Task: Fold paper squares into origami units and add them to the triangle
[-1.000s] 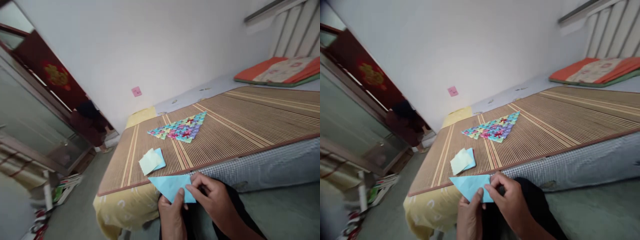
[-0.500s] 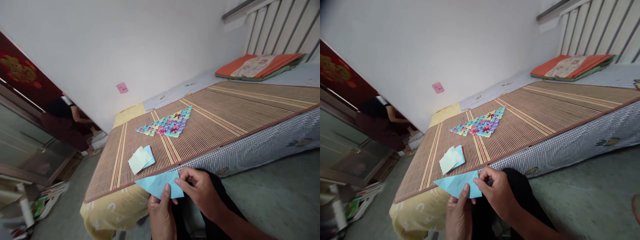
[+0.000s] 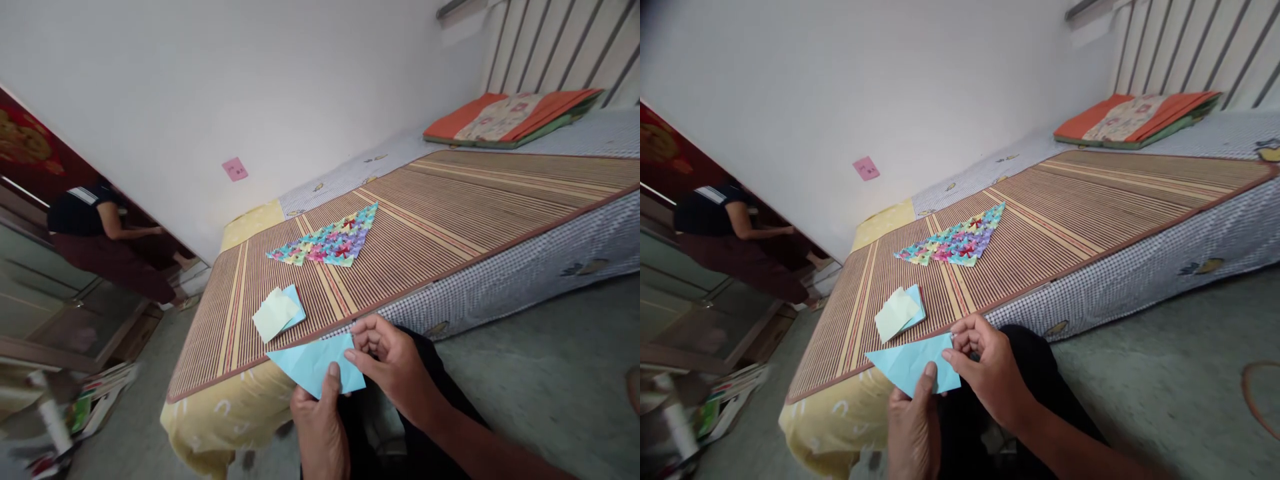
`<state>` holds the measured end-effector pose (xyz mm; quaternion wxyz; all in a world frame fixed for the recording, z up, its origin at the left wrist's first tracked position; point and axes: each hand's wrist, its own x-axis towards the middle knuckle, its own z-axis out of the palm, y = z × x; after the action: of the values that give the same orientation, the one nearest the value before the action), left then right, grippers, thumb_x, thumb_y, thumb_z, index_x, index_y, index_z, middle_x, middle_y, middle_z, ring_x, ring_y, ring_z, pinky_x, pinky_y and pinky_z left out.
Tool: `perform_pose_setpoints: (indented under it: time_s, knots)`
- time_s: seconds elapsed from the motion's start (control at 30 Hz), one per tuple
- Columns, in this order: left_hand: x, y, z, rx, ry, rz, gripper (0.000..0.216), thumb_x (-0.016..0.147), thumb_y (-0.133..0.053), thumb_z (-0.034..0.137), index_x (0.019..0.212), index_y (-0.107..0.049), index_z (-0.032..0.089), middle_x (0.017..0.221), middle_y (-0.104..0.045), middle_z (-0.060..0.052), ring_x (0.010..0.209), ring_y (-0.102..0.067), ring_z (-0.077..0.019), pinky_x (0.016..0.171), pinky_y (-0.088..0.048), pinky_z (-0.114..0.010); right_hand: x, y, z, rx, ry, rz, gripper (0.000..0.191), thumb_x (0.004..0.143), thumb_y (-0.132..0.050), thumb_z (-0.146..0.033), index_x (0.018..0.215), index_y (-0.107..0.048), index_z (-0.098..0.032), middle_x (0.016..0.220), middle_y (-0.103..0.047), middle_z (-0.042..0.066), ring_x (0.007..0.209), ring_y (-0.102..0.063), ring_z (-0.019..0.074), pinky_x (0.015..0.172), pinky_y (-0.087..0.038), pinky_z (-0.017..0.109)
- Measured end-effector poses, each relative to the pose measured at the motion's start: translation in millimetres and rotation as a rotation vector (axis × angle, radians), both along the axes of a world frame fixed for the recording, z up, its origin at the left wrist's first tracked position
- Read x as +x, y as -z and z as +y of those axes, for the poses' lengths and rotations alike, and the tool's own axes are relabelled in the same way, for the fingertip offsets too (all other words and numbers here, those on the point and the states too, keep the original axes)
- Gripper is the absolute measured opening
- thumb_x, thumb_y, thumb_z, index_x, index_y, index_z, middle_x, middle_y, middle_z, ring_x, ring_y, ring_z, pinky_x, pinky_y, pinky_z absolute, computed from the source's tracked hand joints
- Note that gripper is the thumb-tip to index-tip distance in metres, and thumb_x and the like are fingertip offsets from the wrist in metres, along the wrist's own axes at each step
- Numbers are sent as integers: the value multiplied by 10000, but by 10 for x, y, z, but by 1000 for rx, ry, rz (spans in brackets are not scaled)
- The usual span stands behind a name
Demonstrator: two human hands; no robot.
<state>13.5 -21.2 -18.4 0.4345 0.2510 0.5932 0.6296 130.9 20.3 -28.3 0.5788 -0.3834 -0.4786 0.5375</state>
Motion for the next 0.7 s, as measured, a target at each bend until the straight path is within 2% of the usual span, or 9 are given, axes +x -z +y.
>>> perform_pose_setpoints:
  time_s: [0.07,0.13,0.23,0.27,0.33,0.5,0.7]
  knots:
    - [2,-14,-8,-1,2,-5,473,553,-922,512,757,-749,121,724,-758,-67,639,-644,-188,698,-559,-324,6,8,9,-21,-36,32,302,797,-738,-235,1076,-629,-194,728,-598,-42,677,-588,136,641,-492,247]
    - [-1,-14,-15,-5,6,-11,467,565,-920,499,778,-756,117,772,-777,-83,667,-662,-196,737,-565,-332,17,24,25,-50,-104,59,328,799,-744,-259,1103,-641,-188,740,-609,-35,695,-599,139,659,-500,252]
    - [-8,1,-18,-18,7,5,444,582,-917,478,784,-756,116,775,-776,-83,672,-666,-198,729,-563,-327,35,45,38,-81,-204,66,194,809,-753,-320,883,-648,-176,710,-595,-26,672,-582,136,638,-489,249]
    - [-9,9,-16,-20,4,13,437,576,-921,465,780,-756,117,758,-770,-75,661,-660,-194,715,-560,-321,40,47,37,-77,-216,49,203,826,-743,-337,798,-620,-179,676,-569,-32,642,-558,128,611,-471,242]
    - [-3,22,-10,-19,-5,24,423,566,-927,449,767,-753,120,714,-752,-56,632,-640,-180,676,-552,-307,47,39,27,-54,-206,-4,282,869,-703,-365,702,-558,-189,617,-505,-46,582,-498,114,558,-425,234]
    - [54,37,4,-3,32,13,397,599,-913,449,754,-752,120,685,-728,-44,594,-599,-156,546,-494,-252,53,-11,7,10,-125,-85,328,905,-648,-393,675,-512,-204,599,-433,-51,557,-432,114,523,-374,234]
    - [60,86,-11,41,70,-33,363,643,-906,417,815,-768,129,688,-715,-29,586,-578,-128,583,-489,-237,72,45,16,28,-92,-69,282,927,-638,-391,734,-563,-200,646,-549,-26,597,-523,137,563,-433,240]
